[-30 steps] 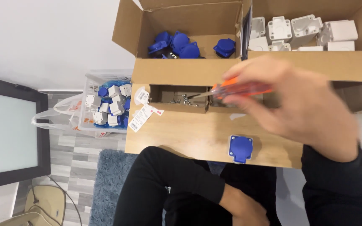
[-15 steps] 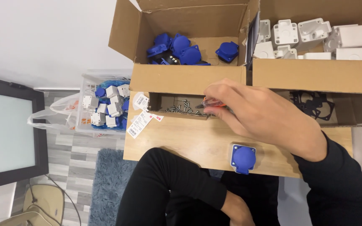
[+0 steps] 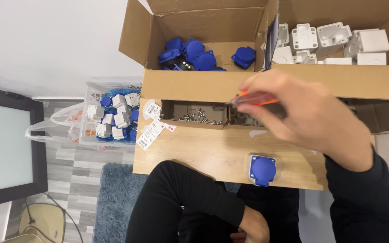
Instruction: The person assembles a blue electrical socket by inserting a black internal component, attaching a white plastic ring, and securing the assembly with screws using an orange screwdriver. The person handles multiple small parts from cardboard boxes on a wooden table.
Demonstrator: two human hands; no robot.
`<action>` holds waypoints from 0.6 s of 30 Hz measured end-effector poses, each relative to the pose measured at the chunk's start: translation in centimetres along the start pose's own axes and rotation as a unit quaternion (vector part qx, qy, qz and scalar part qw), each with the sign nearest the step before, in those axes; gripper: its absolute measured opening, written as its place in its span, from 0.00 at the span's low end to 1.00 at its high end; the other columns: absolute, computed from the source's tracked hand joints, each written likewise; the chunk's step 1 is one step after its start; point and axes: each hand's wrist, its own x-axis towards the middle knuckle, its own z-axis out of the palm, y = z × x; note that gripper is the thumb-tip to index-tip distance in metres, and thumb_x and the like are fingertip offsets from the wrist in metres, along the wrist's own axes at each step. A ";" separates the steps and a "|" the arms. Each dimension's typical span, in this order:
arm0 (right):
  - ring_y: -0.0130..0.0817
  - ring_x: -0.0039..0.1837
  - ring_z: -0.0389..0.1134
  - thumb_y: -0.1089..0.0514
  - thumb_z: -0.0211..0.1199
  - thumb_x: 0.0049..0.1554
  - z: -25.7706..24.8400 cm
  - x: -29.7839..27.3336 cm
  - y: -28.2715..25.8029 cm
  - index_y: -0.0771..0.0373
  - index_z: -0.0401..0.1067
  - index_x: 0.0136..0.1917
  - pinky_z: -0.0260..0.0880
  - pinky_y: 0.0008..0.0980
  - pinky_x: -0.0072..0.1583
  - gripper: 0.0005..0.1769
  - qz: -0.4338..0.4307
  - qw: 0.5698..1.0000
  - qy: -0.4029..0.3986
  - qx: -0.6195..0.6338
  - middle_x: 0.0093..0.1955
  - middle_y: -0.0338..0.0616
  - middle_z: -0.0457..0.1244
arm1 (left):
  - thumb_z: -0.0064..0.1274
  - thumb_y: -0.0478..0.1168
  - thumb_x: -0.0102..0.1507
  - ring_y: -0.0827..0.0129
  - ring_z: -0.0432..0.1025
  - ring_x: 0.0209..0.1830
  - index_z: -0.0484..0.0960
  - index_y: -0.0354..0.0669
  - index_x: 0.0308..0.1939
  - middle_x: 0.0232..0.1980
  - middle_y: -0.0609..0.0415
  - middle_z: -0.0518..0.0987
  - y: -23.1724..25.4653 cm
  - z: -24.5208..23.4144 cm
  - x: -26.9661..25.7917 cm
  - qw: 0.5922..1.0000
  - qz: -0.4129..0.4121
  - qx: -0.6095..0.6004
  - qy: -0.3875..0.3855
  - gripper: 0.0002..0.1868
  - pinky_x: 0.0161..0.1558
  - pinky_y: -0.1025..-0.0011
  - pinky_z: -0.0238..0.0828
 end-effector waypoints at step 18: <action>0.53 0.59 0.79 0.75 0.78 0.64 -2.9 -2.0 -0.4 0.88 0.63 0.65 0.83 0.41 0.62 0.26 0.037 0.992 0.114 0.049 0.61 0.72 0.72 | 0.60 0.40 0.60 0.69 0.81 0.34 0.87 0.37 0.24 0.30 0.49 0.88 1.3 5.2 -4.3 0.727 0.158 -0.374 0.554 0.12 0.48 0.75 0.78</action>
